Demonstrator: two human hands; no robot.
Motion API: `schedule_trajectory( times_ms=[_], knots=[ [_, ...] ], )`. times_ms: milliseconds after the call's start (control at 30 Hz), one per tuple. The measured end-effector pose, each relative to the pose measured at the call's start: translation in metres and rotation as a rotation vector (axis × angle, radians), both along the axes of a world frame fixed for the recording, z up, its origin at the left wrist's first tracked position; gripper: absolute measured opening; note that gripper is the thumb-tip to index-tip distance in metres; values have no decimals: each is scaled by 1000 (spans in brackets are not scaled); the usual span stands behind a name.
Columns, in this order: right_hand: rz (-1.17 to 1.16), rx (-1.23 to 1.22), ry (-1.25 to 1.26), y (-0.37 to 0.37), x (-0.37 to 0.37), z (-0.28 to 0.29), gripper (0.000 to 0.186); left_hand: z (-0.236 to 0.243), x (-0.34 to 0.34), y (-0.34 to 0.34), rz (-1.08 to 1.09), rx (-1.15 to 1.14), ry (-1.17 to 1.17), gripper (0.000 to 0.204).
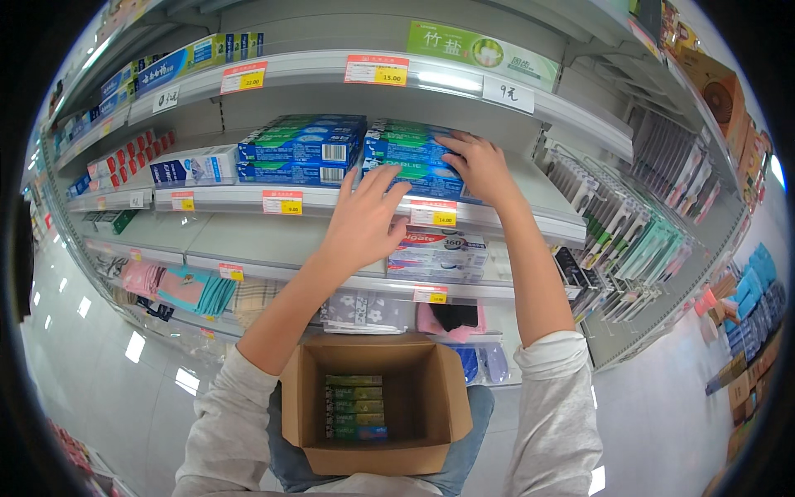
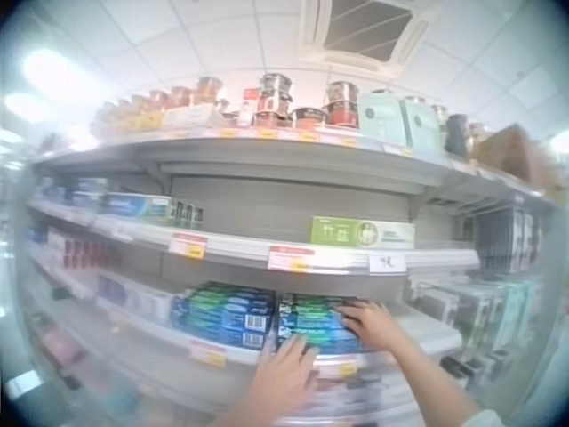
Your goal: The person repeatedly takes small green boxes from a cardboard box on their lap and places them onto a store shelf. They continue this process until the box is empty.
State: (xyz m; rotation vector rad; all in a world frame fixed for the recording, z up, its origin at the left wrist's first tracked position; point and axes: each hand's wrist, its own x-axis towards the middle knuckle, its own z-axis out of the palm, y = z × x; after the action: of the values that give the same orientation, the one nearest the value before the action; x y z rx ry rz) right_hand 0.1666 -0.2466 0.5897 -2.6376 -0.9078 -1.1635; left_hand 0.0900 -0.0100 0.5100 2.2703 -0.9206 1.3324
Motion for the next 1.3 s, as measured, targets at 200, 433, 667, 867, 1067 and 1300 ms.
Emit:
schedule_trajectory(
  times_ms=[200,433,667,867,1067,1300],
  knots=[
    [3,81,108,3,0,3,34,4,2,2,-13,-19,13,39],
    [42,131,176,0,5,4,34,5,5,7,-23,1,52,34],
    [73,186,-258,-3,9,-5,35,-9,-10,-4,-273,-140,-131,22],
    [337,713,-2,37,-114,-78,22,-105,-59,-33,-527,141,545,8],
    [303,908,901,39,-218,-252,20,-269,-82,-76,-310,902,1260,34],
    [118,380,1305,43,-271,-359,28,-511,-96,-17,-99,956,1974,51]
  ],
)
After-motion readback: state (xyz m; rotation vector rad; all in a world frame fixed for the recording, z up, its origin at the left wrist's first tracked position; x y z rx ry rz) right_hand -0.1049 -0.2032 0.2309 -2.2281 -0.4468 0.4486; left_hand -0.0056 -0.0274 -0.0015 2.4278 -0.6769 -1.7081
